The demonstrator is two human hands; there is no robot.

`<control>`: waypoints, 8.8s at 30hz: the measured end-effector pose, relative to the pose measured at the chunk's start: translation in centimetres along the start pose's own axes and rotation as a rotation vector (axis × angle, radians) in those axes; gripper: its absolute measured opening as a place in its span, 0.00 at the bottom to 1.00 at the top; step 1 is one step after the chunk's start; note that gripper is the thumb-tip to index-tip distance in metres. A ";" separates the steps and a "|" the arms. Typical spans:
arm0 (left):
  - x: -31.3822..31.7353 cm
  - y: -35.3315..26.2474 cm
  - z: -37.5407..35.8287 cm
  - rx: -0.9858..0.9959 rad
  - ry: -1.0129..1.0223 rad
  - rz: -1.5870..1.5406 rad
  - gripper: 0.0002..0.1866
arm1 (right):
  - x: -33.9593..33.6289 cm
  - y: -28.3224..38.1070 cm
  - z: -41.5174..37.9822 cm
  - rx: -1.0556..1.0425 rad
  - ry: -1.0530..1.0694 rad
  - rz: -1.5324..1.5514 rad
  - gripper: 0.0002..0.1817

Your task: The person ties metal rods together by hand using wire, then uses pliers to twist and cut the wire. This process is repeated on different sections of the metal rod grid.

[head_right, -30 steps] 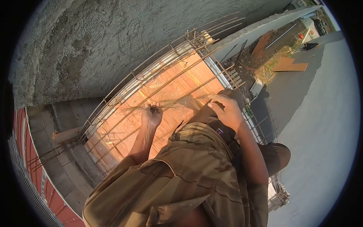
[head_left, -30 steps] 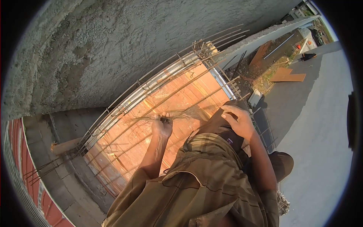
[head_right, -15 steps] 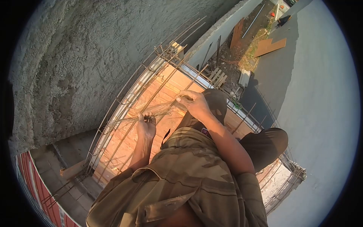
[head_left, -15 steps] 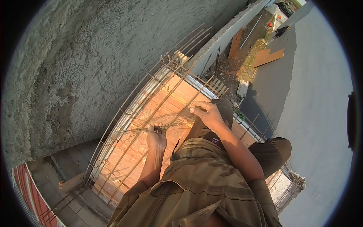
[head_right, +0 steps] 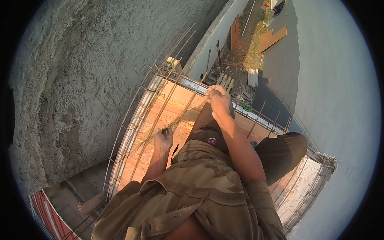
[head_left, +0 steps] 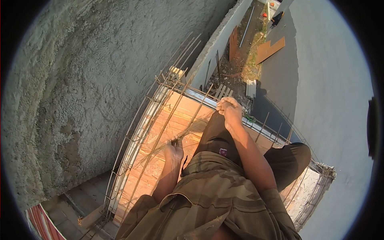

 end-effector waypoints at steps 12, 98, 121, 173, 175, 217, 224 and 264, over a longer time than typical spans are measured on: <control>-3.4 -0.4 9.2 -0.002 -0.210 0.236 0.19 | -25.2 21.6 0.8 -0.481 -0.452 0.245 0.03; 10.6 23.8 -29.8 0.008 2.087 2.310 0.38 | -14.0 7.1 -23.3 -0.452 -0.145 -1.095 0.07; 13.2 24.2 -29.8 -0.436 1.898 2.205 0.18 | -13.6 14.3 -26.4 -1.023 -0.161 -1.485 0.08; 8.8 75.3 -13.7 0.740 2.414 2.118 0.24 | -53.8 -15.4 -26.3 0.305 -0.912 -0.767 0.17; 10.6 80.9 -10.0 1.076 2.328 2.269 0.33 | -55.7 -12.2 -28.9 0.246 -1.028 -0.705 0.14; 7.9 84.3 -10.5 -0.136 1.638 2.008 0.26 | -68.4 -14.4 -22.3 0.357 -1.150 -0.914 0.13; 6.6 81.7 -6.6 -0.310 1.426 2.237 0.16 | -68.9 -14.9 -23.0 0.353 -1.233 -0.741 0.16; 7.5 78.7 -7.4 -0.055 1.803 2.195 0.09 | -64.4 -6.1 -2.5 0.493 -0.431 -1.284 0.13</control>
Point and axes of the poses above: each hand's wrist, its own z-axis towards the middle knuckle, its own x-axis out of the palm, y = z × x, the point moved 9 cm from there along z, towards the middle knuckle
